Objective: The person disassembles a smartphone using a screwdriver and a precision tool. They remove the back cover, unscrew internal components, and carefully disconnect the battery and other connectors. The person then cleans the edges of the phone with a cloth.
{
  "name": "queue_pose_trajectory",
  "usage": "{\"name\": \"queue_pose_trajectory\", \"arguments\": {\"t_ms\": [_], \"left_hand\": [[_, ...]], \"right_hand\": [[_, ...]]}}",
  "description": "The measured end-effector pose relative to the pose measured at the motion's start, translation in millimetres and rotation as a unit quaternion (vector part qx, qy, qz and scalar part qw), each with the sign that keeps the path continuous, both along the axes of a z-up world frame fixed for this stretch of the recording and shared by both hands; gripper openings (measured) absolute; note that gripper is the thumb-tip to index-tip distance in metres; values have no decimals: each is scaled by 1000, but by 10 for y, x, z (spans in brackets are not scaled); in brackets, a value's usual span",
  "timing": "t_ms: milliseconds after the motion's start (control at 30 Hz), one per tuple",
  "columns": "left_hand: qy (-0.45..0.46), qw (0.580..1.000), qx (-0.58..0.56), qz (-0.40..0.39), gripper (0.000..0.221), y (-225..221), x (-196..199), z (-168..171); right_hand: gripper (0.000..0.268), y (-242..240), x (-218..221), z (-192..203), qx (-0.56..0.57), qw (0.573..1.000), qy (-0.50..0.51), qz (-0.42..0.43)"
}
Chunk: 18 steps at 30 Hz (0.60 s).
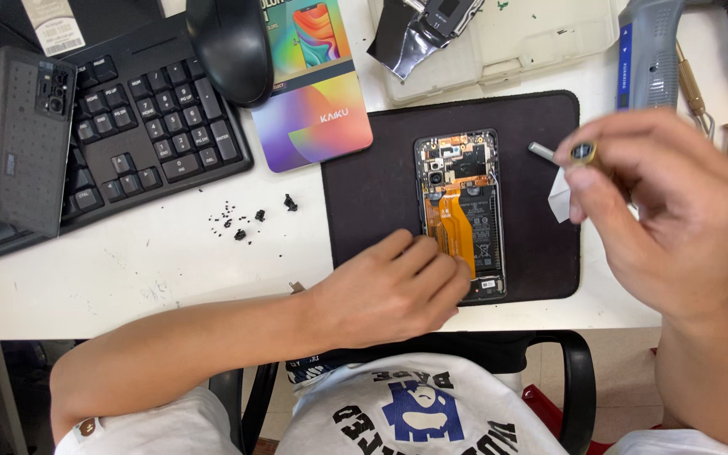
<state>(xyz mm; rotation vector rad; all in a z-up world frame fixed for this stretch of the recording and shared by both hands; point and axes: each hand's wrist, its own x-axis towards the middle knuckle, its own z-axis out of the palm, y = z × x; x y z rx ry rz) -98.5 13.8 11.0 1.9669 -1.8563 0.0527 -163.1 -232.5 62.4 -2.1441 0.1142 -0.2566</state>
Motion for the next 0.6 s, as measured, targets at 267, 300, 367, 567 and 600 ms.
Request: {"name": "queue_pose_trajectory", "arguments": {"t_ms": [267,300,367,567,600], "left_hand": [[88,994,63,18,54,25,202,41],[82,995,64,11,56,27,223,46],[67,996,65,-4,60,30,270,55],[50,996,46,-62,49,45,366,47],[50,995,45,-72,46,49,362,41]], "right_hand": [[27,-353,-471,-507,194,977,-87,9],[30,-402,-544,-579,236,967,-97,3],[31,-430,-709,-662,305,949,-67,-41],[20,-241,-692,-595,480,876,-14,-46],[18,-181,-672,-587,441,896,-5,-43]]}}
